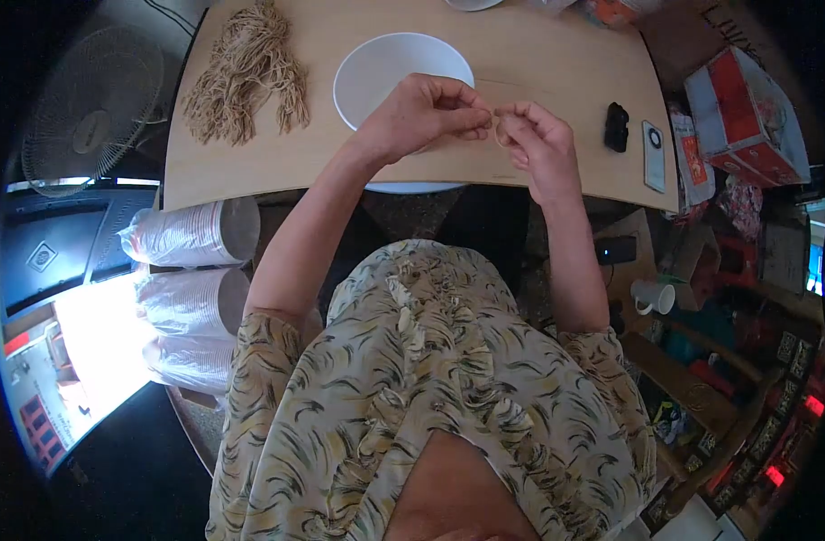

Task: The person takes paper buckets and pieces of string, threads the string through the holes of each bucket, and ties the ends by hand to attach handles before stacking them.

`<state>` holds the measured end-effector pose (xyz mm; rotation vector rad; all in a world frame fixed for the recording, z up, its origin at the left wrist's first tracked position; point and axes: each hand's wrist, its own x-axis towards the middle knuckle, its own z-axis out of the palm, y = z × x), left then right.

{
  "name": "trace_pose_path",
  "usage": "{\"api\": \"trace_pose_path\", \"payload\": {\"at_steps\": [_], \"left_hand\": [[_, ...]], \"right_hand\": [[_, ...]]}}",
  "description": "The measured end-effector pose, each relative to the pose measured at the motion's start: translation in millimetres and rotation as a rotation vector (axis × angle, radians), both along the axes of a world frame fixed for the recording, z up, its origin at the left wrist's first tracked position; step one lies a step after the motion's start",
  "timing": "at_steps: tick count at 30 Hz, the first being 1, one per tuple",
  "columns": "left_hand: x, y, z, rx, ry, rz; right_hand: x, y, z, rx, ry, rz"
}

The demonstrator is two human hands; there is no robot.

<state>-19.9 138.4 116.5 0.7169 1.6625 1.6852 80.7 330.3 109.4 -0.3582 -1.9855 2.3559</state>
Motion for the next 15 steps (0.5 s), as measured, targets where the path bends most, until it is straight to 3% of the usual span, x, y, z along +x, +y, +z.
{"api": "trace_pose_path", "payload": {"at_steps": [9,15], "left_hand": [[2.5,1.1,1.4,0.071,-0.094,-0.001],[6.5,3.2,2.7,0.041,0.04,0.035]], "right_hand": [[-0.8,-1.2,-0.6,-0.045,0.001,0.091],[-1.4,4.3,-2.8,-0.01,0.007,0.145]]}}
